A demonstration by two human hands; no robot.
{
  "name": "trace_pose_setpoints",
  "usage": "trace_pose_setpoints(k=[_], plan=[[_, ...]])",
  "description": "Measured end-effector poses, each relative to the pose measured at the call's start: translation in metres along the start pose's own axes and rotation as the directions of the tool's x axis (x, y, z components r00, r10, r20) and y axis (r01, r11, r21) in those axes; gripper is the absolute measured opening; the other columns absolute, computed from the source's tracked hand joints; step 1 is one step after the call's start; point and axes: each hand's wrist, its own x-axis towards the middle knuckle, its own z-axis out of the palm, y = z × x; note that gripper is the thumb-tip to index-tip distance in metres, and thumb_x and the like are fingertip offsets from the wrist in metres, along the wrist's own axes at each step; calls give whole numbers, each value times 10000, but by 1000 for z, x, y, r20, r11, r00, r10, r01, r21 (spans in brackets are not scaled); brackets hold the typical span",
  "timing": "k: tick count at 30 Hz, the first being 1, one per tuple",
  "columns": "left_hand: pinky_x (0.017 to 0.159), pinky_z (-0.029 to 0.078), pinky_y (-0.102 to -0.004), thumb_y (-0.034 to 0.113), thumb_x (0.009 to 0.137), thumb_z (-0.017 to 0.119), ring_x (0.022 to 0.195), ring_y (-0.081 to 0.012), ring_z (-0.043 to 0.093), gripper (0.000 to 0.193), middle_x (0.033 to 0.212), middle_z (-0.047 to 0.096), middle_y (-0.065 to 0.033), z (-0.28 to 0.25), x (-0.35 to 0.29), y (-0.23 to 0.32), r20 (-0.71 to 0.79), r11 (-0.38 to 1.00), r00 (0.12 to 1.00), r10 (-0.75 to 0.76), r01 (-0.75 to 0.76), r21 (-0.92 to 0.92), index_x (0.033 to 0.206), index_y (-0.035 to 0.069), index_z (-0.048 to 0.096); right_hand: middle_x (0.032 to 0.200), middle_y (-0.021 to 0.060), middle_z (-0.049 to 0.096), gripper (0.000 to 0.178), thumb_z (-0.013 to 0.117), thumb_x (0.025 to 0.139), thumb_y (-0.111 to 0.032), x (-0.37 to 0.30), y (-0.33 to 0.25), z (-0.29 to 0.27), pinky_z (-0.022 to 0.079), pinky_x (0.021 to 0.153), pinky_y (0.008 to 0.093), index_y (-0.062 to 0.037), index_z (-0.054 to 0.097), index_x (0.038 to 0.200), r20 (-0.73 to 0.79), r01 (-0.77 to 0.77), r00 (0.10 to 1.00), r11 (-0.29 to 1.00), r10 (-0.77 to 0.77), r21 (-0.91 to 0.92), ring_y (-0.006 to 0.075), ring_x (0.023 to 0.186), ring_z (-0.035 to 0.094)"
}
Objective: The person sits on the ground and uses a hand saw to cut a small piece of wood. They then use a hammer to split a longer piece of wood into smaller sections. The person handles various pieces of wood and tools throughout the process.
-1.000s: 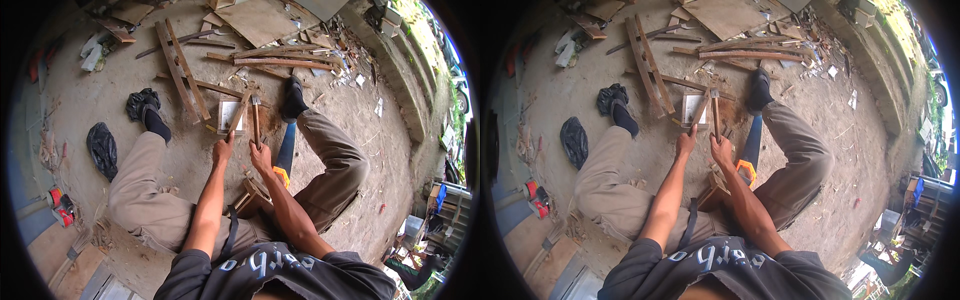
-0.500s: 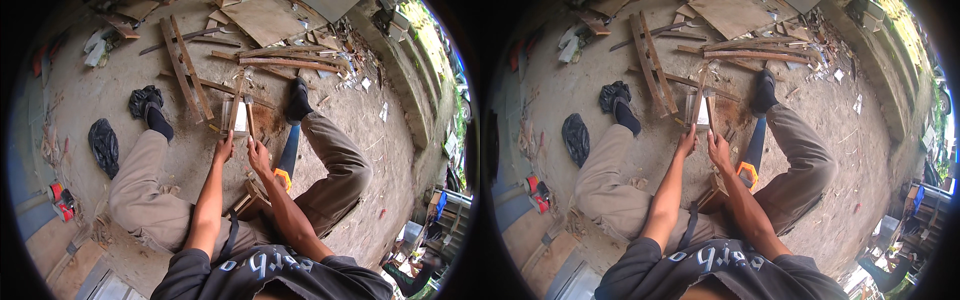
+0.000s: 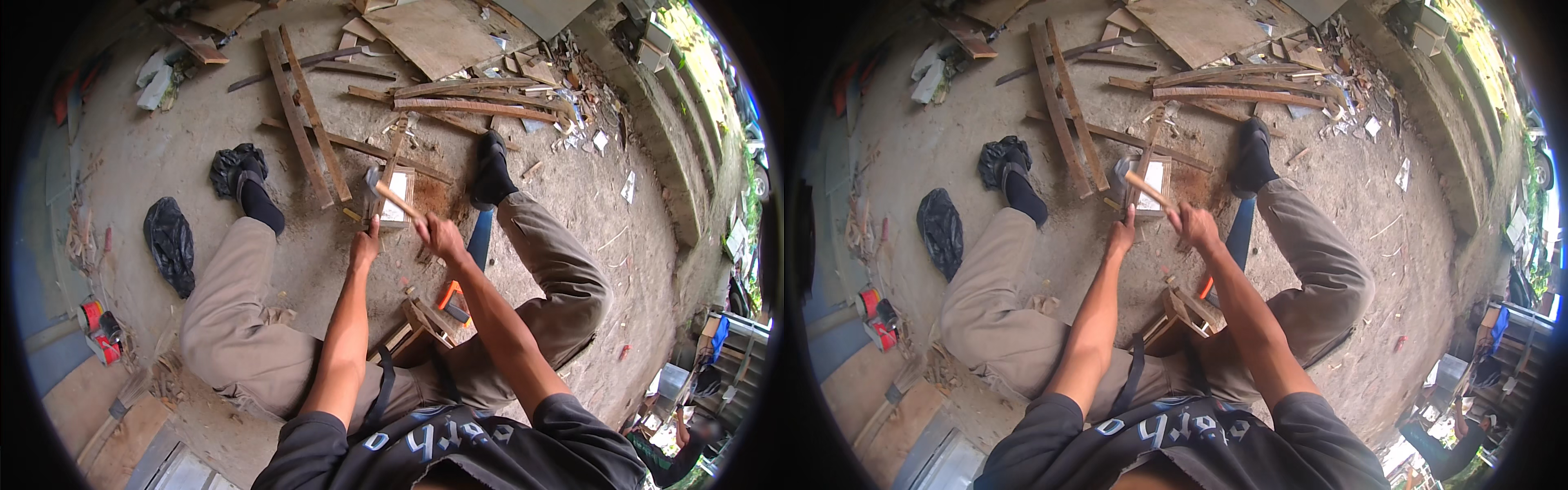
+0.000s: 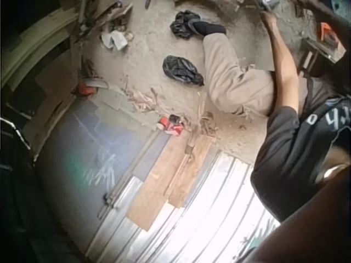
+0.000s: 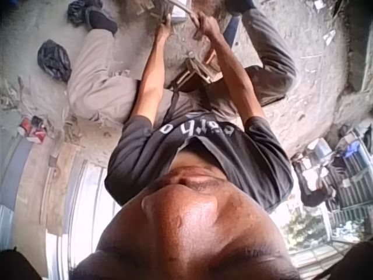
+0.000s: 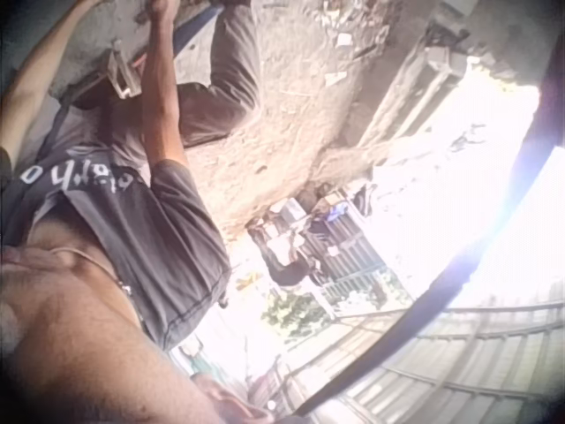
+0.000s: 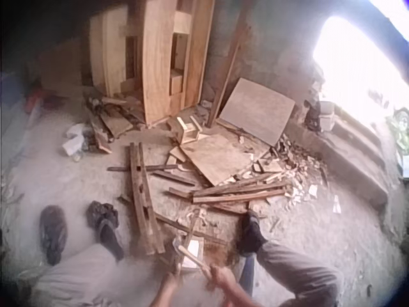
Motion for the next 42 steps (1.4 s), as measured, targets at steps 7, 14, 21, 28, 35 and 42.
trace_pose_setpoints(k=[7, 14, 21, 28, 35, 42], plan=[[807, 503, -502, 757, 905, 248, 964, -515, 612, 997, 914, 610, -399, 10, 12, -6, -102, 997, 991, 81, -81, 8, 908, -146, 668, 660, 263, 582, 467, 511, 966, -438, 25, 1, -20, 470, 599, 508, -10, 581, 793, 66, 34, 997, 997, -39, 75, 465, 678, 603], [787, 506, -509, 745, 915, 238, 913, -515, 625, 990, 852, 613, -393, 9, -1, 2, -121, 997, 990, 69, -64, 48, 870, -142, 674, 569, 224, 479, 581, 439, 1004, -463, 30, 16, -19, 436, 551, 453, 19, 556, 702, 118, -201, 976, 964, 182, 176, 327, 500, 501], [800, 510, -500, 750, 907, 266, 935, -500, 628, 964, 915, 625, -381, 5, 5, -8, -14, 995, 995, 95, -95, -16, 945, -123, 675, 537, 17, 417, 588, 356, 1040, -462, 24, -31, -1, 351, 478, 319, -22, 456, 662, -124, -7, 987, 801, 101, 598, 107, 516, 417], [758, 516, -503, 737, 914, 278, 929, -498, 628, 939, 908, 628, -375, 15, 9, -15, -188, 991, 974, 129, -134, -12, 945, -112, 677, 540, 181, 464, 642, 385, 1019, -483, 5, -18, 16, 413, 539, 436, 62, 509, 702, -18, -279, 951, 883, 309, 378, 256, 515, 500], [718, 510, -508, 752, 906, 269, 871, -501, 641, 957, 827, 628, -368, 13, 6, -6, -144, 990, 981, 130, -137, -38, 855, -107, 687, 535, 147, 450, 597, 391, 1028, -444, -4, -27, 21, 377, 497, 398, 28, 497, 678, -250, -11, 955, 863, 158, 506, 230, 495, 472], [707, 512, -490, 758, 902, 282, 837, -478, 659, 953, 771, 637, -341, 17, 7, -4, -204, 992, 972, 114, -121, -21, 880, -105, 685, 513, 84, 453, 609, 414, 1016, -476, 5, -7, 31, 395, 488, 345, -14, 507, 631, -88, -296, 930, 869, 357, 397, 166, 492, 484]])
